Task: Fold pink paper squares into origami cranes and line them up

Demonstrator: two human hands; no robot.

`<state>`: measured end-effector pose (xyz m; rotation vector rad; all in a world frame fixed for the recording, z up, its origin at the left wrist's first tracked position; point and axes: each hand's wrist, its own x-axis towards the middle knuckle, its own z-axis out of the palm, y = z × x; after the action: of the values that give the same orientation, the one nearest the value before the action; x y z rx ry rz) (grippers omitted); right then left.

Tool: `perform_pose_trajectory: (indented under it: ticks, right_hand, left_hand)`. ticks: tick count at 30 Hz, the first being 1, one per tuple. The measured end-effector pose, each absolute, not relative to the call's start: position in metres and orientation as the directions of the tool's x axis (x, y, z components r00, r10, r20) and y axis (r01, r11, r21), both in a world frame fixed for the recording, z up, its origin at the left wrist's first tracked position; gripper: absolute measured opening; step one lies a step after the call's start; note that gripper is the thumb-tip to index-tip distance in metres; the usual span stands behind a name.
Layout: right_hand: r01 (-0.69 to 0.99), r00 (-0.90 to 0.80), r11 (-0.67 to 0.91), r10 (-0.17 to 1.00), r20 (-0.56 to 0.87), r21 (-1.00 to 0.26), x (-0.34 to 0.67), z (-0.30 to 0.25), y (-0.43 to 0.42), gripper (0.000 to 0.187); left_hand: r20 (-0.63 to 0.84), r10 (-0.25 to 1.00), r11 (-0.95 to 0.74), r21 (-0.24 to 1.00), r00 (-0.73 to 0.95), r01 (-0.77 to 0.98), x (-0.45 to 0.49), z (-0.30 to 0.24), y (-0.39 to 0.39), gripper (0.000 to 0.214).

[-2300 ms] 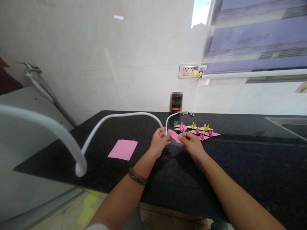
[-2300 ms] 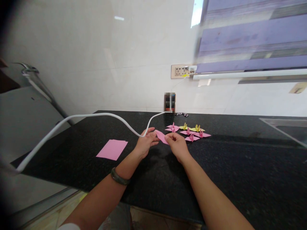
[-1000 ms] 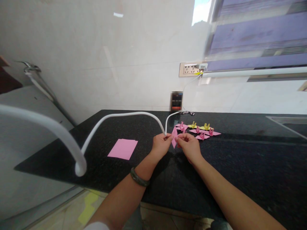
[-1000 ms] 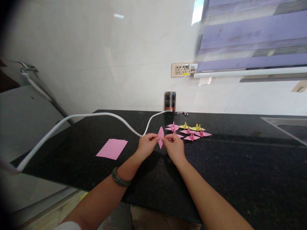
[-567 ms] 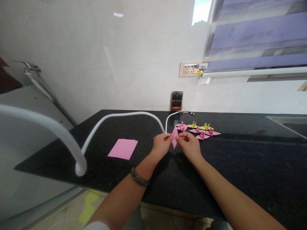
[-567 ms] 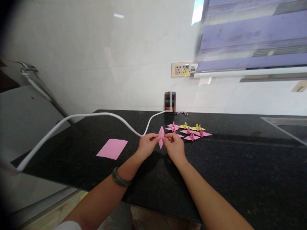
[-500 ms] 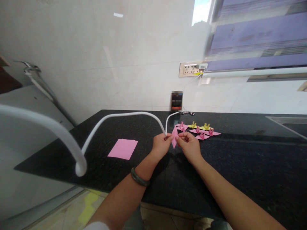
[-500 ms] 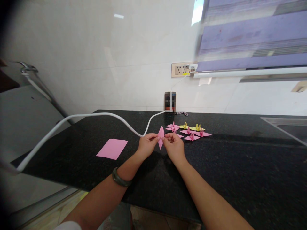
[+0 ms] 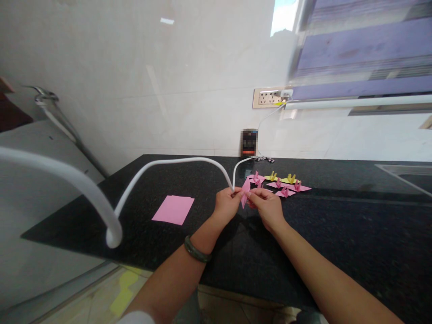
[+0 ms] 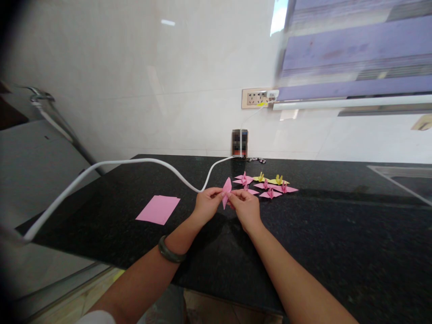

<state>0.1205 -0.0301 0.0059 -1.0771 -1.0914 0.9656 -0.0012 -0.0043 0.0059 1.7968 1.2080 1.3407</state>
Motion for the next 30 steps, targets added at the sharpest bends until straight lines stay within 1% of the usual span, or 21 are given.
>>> perform_pose_trajectory:
  ticks: [3, 6, 9, 11, 14, 20, 23, 26, 30]
  right_hand:
    - [0.113, 0.193, 0.284, 0.934, 0.301, -0.952, 0.123, 0.004, -0.029, 0.024]
    - [0.307, 0.236, 0.302, 0.895, 0.379, -0.903, 0.125, 0.002, -0.028, 0.024]
    - [0.435, 0.268, 0.287, 0.864, 0.426, -0.854, 0.126, 0.002, -0.028, 0.023]
    - [0.493, 0.259, 0.294, 0.848, 0.462, -0.818, 0.126, 0.004, -0.03, 0.023]
    - [0.552, 0.223, 0.325, 0.829, 0.512, -0.768, 0.124, 0.007, -0.034, 0.024]
    - [0.631, 0.132, 0.39, 0.798, 0.588, -0.671, 0.123, 0.01, -0.037, 0.024]
    - [0.657, 0.133, 0.391, 0.781, 0.61, -0.644, 0.123, 0.01, -0.036, 0.023]
    - [0.682, 0.153, 0.372, 0.77, 0.62, -0.63, 0.124, 0.011, -0.036, 0.023]
    - [0.685, 0.133, 0.387, 0.766, 0.628, -0.617, 0.125, 0.012, -0.036, 0.024]
  left_hand:
    - [0.429, 0.898, -0.438, 0.838, 0.104, 0.326, -0.001, 0.005, -0.004, 0.023]
    - [0.428, 0.893, -0.448, 0.822, 0.136, 0.351, 0.0, 0.005, -0.005, 0.024]
    - [0.392, 0.902, -0.432, 0.827, 0.182, 0.36, 0.002, 0.005, -0.005, 0.025]
    - [0.365, 0.911, -0.412, 0.825, 0.193, 0.386, 0.002, 0.007, -0.007, 0.025]
    - [0.36, 0.916, -0.401, 0.789, 0.178, 0.466, 0.002, 0.009, -0.01, 0.027]
    - [0.465, 0.859, -0.49, 0.631, 0.212, 0.602, 0.002, 0.018, -0.021, 0.024]
    - [0.5, 0.823, -0.545, 0.566, 0.268, 0.619, 0.003, 0.021, -0.025, 0.023]
    - [0.521, 0.779, -0.611, 0.505, 0.35, 0.609, 0.005, 0.022, -0.026, 0.028]
    - [0.526, 0.759, -0.635, 0.469, 0.383, 0.614, 0.003, 0.022, -0.025, 0.03]
